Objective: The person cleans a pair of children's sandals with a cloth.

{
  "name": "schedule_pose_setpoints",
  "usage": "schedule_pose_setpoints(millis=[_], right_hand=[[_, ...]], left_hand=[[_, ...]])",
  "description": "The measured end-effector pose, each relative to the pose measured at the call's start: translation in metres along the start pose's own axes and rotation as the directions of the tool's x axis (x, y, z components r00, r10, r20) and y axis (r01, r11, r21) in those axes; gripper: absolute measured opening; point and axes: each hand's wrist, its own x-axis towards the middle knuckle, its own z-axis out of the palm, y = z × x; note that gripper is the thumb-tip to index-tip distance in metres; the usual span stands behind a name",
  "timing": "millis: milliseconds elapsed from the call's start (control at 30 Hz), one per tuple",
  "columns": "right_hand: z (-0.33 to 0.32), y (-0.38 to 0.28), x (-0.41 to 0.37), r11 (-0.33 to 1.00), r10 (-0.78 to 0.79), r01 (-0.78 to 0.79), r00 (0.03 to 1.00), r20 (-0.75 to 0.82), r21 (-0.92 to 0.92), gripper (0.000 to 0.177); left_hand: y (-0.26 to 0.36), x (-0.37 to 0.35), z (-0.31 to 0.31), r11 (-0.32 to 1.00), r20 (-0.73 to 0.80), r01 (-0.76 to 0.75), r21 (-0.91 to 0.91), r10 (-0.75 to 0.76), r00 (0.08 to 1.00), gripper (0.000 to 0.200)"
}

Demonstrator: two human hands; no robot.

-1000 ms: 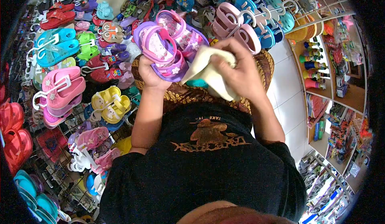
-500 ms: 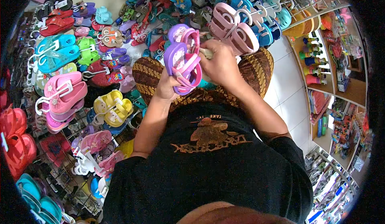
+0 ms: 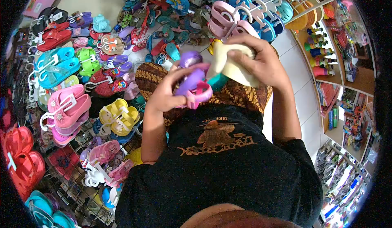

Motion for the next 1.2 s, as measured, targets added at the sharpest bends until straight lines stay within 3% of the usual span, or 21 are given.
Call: schedule_pose_setpoints(millis=[33, 100, 133, 233, 333, 400, 433, 467, 533, 600, 633, 700, 733, 767, 833, 867, 967, 1100, 1133, 1167, 1200], right_hand=[[0.004, -0.002, 0.002, 1.0, -0.009, 0.009, 1.0, -0.007, -0.001, 0.026], [0.015, 0.001, 0.006, 0.939, -0.224, 0.251, 0.965, 0.135, -0.235, 0.026], [0.028, 0.002, 0.002, 0.948, -0.202, 0.246, 0.955, 0.218, -0.201, 0.027], [0.053, 0.025, -0.013, 0.996, -0.003, 0.037, 0.931, 0.365, -0.084, 0.03], [0.043, 0.028, -0.019, 0.962, 0.248, -0.274, 0.856, 0.453, -0.008, 0.026], [0.051, 0.04, -0.023, 0.969, 0.242, -0.245, 0.922, 0.303, -0.028, 0.026], [0.056, 0.05, -0.023, 0.973, 0.232, -0.229, 0.947, 0.221, -0.043, 0.027], [0.06, 0.064, -0.02, 0.94, 0.339, -0.339, 0.928, 0.153, -0.03, 0.028], [0.067, 0.092, -0.02, 0.884, 0.438, -0.443, 0.897, 0.067, 0.152, 0.029], [0.066, 0.107, -0.011, 0.778, 0.576, -0.557, 0.817, 0.026, 0.291, 0.027], [0.064, 0.093, -0.007, 0.428, 0.666, -0.601, 0.715, 0.215, 0.675, 0.034], [0.061, 0.09, 0.0, 0.229, 0.613, -0.516, 0.735, 0.29, 0.825, 0.041], [0.065, 0.09, 0.003, 0.316, 0.592, -0.461, 0.779, 0.207, 0.829, 0.042], [0.068, 0.086, 0.004, 0.43, 0.509, -0.428, 0.842, 0.177, 0.795, 0.041], [0.078, 0.093, 0.01, 0.913, 0.259, -0.316, 0.937, 0.234, 0.257, 0.042], [0.082, 0.093, 0.011, 0.981, 0.18, -0.191, 0.945, 0.272, 0.014, 0.04], [0.074, 0.092, 0.02, 0.928, 0.319, -0.37, 0.859, 0.4, 0.055, 0.038], [0.088, 0.117, 0.019, 0.931, 0.348, -0.362, 0.917, 0.197, 0.041, 0.041], [0.091, 0.098, 0.019, 0.844, 0.506, -0.516, 0.856, 0.101, 0.144, 0.044], [0.091, 0.107, 0.017, 0.805, 0.532, -0.554, 0.833, 0.152, 0.212, 0.048], [0.09, 0.096, 0.015, 0.768, 0.546, -0.583, 0.812, 0.205, 0.264, 0.049]], left_hand=[[0.003, 0.001, 0.004, 0.978, 0.073, -0.077, 0.195, 0.064, 0.995, 0.079], [0.013, 0.004, 0.017, 0.958, 0.243, -0.094, 0.27, 0.027, 0.97, 0.078], [0.009, 0.003, 0.024, 0.98, 0.287, 0.008, 0.2, -0.066, 0.956, 0.073], [-0.004, -0.001, 0.036, 0.979, 0.364, 0.187, 0.082, -0.205, 0.909, 0.073], [-0.021, -0.005, 0.035, 0.975, 0.409, 0.222, -0.025, -0.192, 0.892, 0.08], [-0.031, -0.005, 0.035, 0.919, 0.443, 0.325, -0.224, -0.201, 0.874, 0.089], [-0.035, -0.003, 0.033, 0.938, 0.42, 0.298, -0.176, -0.202, 0.885, 0.089], [-0.039, -0.002, 0.031, 0.954, 0.398, 0.272, -0.126, -0.202, 0.895, 0.089], [-0.049, 0.0, 0.029, 0.982, 0.354, 0.152, -0.111, -0.104, 0.929, 0.092], [-0.057, 0.0, 0.027, 0.986, 0.26, 0.061, -0.157, -0.018, 0.965, 0.098], [-0.067, -0.006, 0.016, 0.935, 0.319, 0.164, -0.315, -0.058, 0.946, 0.099], [-0.076, -0.014, 0.002, 0.744, 0.389, 0.358, -0.565, -0.142, 0.91, 0.097], [-0.08, -0.013, 0.01, 0.712, 0.241, 0.288, -0.64, -0.171, 0.955, 0.1], [-0.08, -0.014, 0.009, 0.685, 0.202, 0.267, -0.678, -0.175, 0.964, 0.1], [-0.098, -0.023, 0.007, 0.668, 0.181, 0.289, -0.686, -0.228, 0.957, 0.1], [-0.105, -0.028, 0.005, 0.685, 0.173, 0.289, -0.668, -0.235, 0.956, 0.101], [-0.092, -0.028, 0.005, 0.674, 0.165, 0.294, -0.678, -0.25, 0.954, 0.103], [-0.137, -0.043, 0.001, 0.543, 0.122, 0.219, -0.811, -0.21, 0.97, 0.103], [-0.146, -0.044, 0.0, 0.545, 0.126, 0.22, -0.809, -0.205, 0.971, 0.104], [-0.154, -0.045, 0.0, 0.547, 0.131, 0.222, -0.807, -0.201, 0.971, 0.106], [-0.147, -0.039, 0.003, 0.495, 0.11, 0.069, -0.866, 0.054, 0.992, 0.108]])
